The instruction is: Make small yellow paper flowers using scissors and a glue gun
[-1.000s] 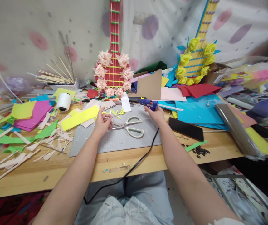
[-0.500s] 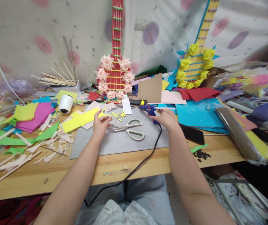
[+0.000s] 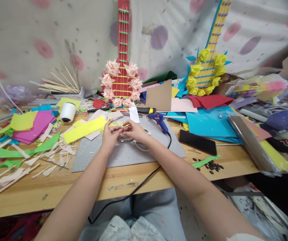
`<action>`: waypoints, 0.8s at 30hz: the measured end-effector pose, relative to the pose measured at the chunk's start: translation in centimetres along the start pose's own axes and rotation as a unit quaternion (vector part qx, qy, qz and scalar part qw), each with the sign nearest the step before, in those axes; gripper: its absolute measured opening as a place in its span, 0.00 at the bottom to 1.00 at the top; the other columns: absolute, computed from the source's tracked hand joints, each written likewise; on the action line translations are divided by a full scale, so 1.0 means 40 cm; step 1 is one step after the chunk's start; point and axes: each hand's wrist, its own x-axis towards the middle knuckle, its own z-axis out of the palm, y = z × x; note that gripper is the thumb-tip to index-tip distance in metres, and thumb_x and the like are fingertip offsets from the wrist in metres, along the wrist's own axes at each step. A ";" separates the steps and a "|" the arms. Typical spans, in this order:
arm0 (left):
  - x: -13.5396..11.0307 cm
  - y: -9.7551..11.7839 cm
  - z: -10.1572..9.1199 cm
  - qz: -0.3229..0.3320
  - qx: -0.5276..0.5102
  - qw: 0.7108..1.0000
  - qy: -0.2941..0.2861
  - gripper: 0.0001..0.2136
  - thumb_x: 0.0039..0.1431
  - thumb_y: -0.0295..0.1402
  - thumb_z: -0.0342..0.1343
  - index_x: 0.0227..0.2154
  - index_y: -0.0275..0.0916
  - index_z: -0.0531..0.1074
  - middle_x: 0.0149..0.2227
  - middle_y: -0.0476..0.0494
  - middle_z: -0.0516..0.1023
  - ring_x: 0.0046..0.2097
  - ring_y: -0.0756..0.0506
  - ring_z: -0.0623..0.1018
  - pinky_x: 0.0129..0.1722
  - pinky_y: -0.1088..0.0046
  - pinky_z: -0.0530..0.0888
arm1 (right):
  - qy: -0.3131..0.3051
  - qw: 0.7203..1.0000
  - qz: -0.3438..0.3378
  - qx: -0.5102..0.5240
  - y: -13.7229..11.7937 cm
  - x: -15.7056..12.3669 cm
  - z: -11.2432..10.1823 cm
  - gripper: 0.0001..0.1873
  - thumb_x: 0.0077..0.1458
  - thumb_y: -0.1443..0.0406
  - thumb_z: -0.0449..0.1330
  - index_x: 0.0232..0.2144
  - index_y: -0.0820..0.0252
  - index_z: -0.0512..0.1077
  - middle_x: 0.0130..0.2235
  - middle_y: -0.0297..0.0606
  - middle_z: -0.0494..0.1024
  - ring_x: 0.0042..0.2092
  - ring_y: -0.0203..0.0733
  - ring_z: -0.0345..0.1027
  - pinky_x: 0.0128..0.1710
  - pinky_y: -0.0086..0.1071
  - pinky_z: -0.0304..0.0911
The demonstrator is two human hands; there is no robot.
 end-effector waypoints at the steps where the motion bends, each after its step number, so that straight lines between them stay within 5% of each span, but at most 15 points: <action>1: 0.000 0.000 -0.001 0.001 0.006 1.000 0.001 0.34 0.38 0.33 0.62 0.50 0.38 0.56 0.31 0.48 0.75 0.32 0.49 0.75 0.26 0.77 0.69 | 0.004 1.000 0.002 0.000 0.007 0.009 0.009 0.13 0.41 0.68 0.59 0.33 0.57 0.63 0.25 0.28 0.73 0.28 0.33 0.67 0.28 0.27 0.60; 6: 0.011 0.005 -0.015 0.053 0.059 0.997 0.012 0.31 0.40 0.33 0.60 0.50 0.40 0.57 0.36 0.44 0.75 0.35 0.49 0.74 0.26 0.77 0.69 | 0.069 0.997 -0.001 0.037 0.051 0.023 0.015 0.10 0.40 0.68 0.60 0.29 0.58 0.65 0.25 0.28 0.72 0.28 0.32 0.66 0.30 0.28 0.60; 10: 0.049 0.023 -0.073 0.098 0.162 0.970 0.151 0.11 0.49 0.32 0.49 0.37 0.38 0.67 0.31 0.46 0.73 0.32 0.50 0.72 0.27 0.78 0.67 | 0.142 0.986 0.007 0.082 0.078 0.009 0.009 0.07 0.39 0.67 0.60 0.27 0.59 0.66 0.26 0.30 0.71 0.29 0.33 0.66 0.32 0.28 0.60; 15: 0.093 0.056 -0.171 0.053 0.288 0.918 0.266 0.10 0.53 0.31 0.40 0.26 0.39 0.66 0.23 0.47 0.69 0.29 0.49 0.69 0.29 0.74 0.65 | 0.151 0.985 -0.008 0.088 0.084 0.003 0.010 0.06 0.40 0.66 0.59 0.26 0.59 0.67 0.26 0.30 0.71 0.29 0.33 0.65 0.33 0.29 0.60; 20: 0.108 0.075 -0.202 -0.014 0.507 0.840 0.194 0.14 0.53 0.44 0.45 0.19 0.41 0.64 0.25 0.42 0.70 0.32 0.41 0.71 0.31 0.67 0.64 | 0.155 0.984 -0.004 0.091 0.085 0.007 0.010 0.06 0.40 0.66 0.59 0.25 0.58 0.67 0.26 0.30 0.71 0.29 0.33 0.65 0.32 0.28 0.60; 24: 0.128 0.051 -0.191 0.007 0.599 0.790 0.129 0.18 0.39 0.51 0.56 0.23 0.41 0.66 0.29 0.37 0.73 0.38 0.35 0.72 0.35 0.62 0.66 | 0.153 0.984 -0.003 0.087 0.083 0.005 0.009 0.06 0.39 0.65 0.59 0.25 0.58 0.66 0.26 0.30 0.71 0.29 0.33 0.64 0.32 0.29 0.59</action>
